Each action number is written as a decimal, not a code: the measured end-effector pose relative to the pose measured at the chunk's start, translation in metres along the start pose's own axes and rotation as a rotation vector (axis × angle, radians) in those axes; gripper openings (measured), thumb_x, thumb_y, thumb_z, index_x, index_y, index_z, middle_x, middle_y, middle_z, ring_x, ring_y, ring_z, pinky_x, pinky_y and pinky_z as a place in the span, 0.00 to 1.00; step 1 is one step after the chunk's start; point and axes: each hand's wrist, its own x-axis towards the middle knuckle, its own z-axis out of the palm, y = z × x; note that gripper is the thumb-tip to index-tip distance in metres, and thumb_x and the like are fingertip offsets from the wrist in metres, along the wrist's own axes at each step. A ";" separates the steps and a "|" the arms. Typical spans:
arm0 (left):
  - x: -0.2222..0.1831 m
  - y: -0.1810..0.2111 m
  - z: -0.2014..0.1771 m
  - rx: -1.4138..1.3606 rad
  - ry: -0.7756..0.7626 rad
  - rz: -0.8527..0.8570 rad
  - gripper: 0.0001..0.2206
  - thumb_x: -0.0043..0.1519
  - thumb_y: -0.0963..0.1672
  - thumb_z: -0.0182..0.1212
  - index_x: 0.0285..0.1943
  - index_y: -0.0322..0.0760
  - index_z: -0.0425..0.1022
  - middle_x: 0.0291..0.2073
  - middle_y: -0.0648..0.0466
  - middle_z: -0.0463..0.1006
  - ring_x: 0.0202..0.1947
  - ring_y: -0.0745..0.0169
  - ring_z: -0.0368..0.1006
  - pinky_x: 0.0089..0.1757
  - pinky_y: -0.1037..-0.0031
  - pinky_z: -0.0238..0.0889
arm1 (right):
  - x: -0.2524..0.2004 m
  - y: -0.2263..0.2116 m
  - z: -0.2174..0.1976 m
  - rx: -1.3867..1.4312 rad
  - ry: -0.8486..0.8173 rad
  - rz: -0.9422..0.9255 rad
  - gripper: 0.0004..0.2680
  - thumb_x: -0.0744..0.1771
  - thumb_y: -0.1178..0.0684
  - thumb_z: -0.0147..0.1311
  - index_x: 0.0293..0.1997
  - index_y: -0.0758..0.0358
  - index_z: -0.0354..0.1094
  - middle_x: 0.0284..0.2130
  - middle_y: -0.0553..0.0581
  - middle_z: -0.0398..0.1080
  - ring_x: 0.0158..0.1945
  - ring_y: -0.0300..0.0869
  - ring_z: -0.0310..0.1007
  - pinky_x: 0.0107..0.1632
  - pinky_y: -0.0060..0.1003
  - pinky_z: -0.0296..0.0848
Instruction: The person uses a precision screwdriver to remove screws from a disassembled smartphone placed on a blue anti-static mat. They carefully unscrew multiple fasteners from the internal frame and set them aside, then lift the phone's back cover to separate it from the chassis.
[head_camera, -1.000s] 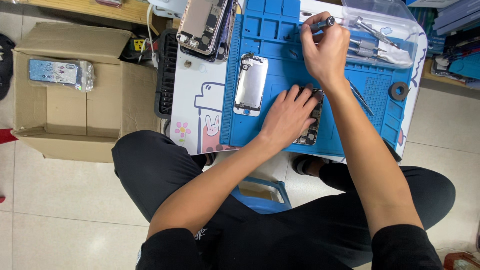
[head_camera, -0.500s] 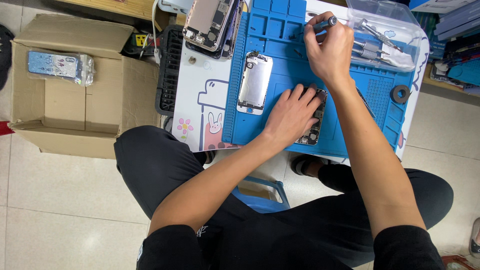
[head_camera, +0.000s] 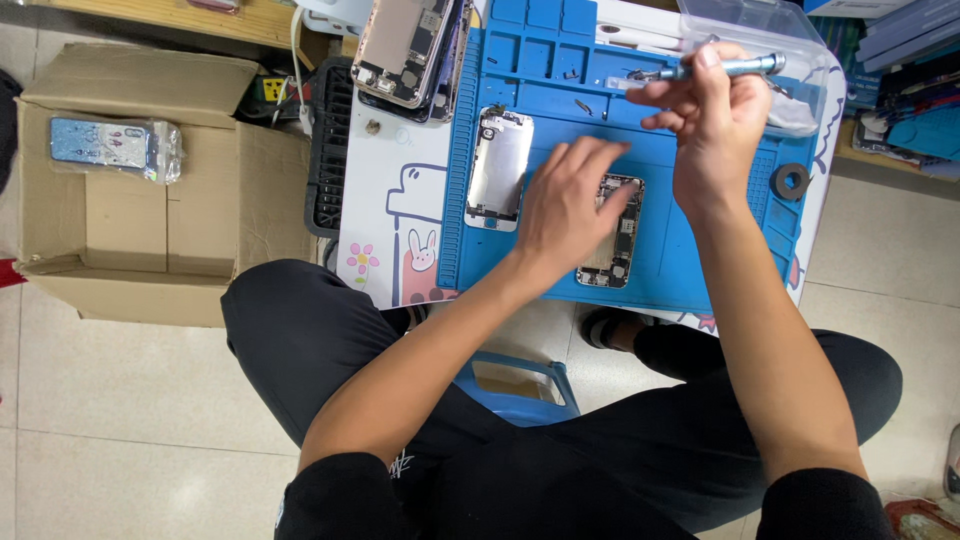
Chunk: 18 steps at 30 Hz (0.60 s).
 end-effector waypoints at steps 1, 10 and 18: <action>0.004 0.000 -0.005 -0.003 -0.006 0.005 0.19 0.65 0.48 0.62 0.62 0.35 0.73 0.51 0.51 0.78 0.48 0.53 0.73 0.47 0.64 0.69 | -0.010 -0.005 -0.005 -0.001 0.008 -0.001 0.09 0.73 0.45 0.52 0.45 0.58 0.62 0.32 0.61 0.78 0.39 0.47 0.86 0.29 0.27 0.77; 0.009 0.012 -0.021 -0.624 0.064 0.031 0.11 0.63 0.50 0.71 0.54 0.56 0.81 0.42 0.65 0.86 0.38 0.75 0.81 0.42 0.80 0.67 | -0.083 0.019 -0.058 0.289 0.076 0.157 0.07 0.72 0.49 0.55 0.47 0.62 0.65 0.35 0.67 0.79 0.44 0.50 0.85 0.39 0.34 0.86; 0.000 0.016 -0.021 -0.688 -0.022 0.094 0.08 0.64 0.46 0.70 0.51 0.51 0.83 0.39 0.59 0.87 0.35 0.75 0.79 0.40 0.81 0.64 | -0.098 0.042 -0.060 0.485 0.070 0.234 0.07 0.72 0.51 0.51 0.47 0.65 0.67 0.35 0.67 0.79 0.41 0.50 0.85 0.39 0.36 0.87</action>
